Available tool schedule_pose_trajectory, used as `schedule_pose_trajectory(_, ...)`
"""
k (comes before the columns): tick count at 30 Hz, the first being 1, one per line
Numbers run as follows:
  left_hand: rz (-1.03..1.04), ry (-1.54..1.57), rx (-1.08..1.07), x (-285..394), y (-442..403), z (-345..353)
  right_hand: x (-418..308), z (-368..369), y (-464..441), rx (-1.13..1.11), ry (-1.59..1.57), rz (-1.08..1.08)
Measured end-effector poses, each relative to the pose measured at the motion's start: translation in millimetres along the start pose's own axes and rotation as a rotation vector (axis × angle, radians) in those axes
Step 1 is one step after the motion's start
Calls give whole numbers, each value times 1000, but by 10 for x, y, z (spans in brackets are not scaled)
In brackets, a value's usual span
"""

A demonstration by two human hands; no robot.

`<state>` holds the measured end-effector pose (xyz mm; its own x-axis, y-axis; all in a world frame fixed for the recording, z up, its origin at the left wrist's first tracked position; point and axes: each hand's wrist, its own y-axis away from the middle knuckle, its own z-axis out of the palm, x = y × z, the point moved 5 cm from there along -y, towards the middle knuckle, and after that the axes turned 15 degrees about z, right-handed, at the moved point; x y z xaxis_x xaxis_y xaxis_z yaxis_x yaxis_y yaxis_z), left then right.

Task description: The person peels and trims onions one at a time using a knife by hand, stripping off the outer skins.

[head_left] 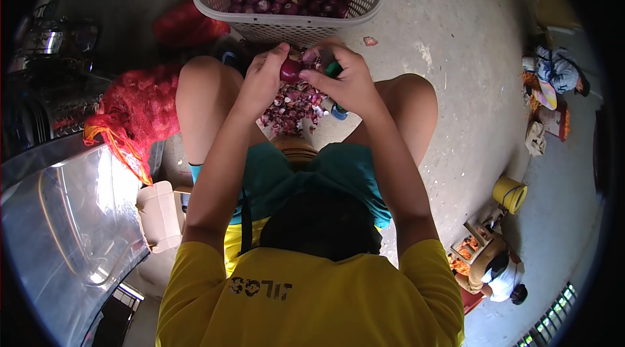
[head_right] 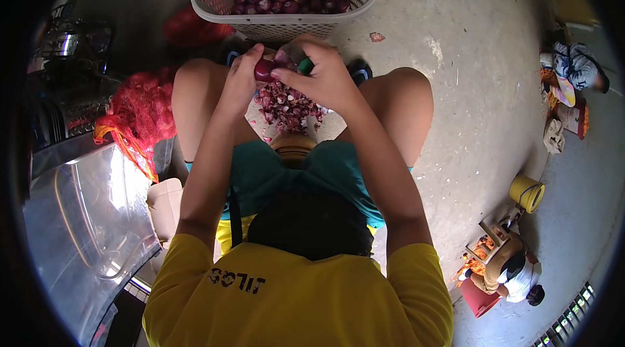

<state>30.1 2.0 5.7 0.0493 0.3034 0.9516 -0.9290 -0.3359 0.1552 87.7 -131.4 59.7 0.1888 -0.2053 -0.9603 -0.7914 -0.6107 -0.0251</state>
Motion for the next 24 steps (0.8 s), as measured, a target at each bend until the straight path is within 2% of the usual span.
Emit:
schedule_pose_trajectory(3, 77, -63, -40, -10, -18, -10, 132, 20, 4, -12, -36, 159)
schedule_pose_trajectory(5, 170, -92, -88, -18, -30, 4, 148, 35, 3, -18, 40, 183)
schedule_pose_trajectory(6, 152, -78, -90, -19, -22, 22, 155, 43, 4, -20, 77, 195)
schedule_pose_trajectory(9, 86, -59, -79, -34, -3, 57, 43, 95, 27, 106, 352, -121)
schedule_pose_trajectory(16, -56, 54, 131, -21, -8, 27, -113, 198, 144, 49, 529, -149)
schedule_pose_trajectory(24, -140, 82, 56, -95, -33, -74, 31, 31, 74, 169, 236, -59)
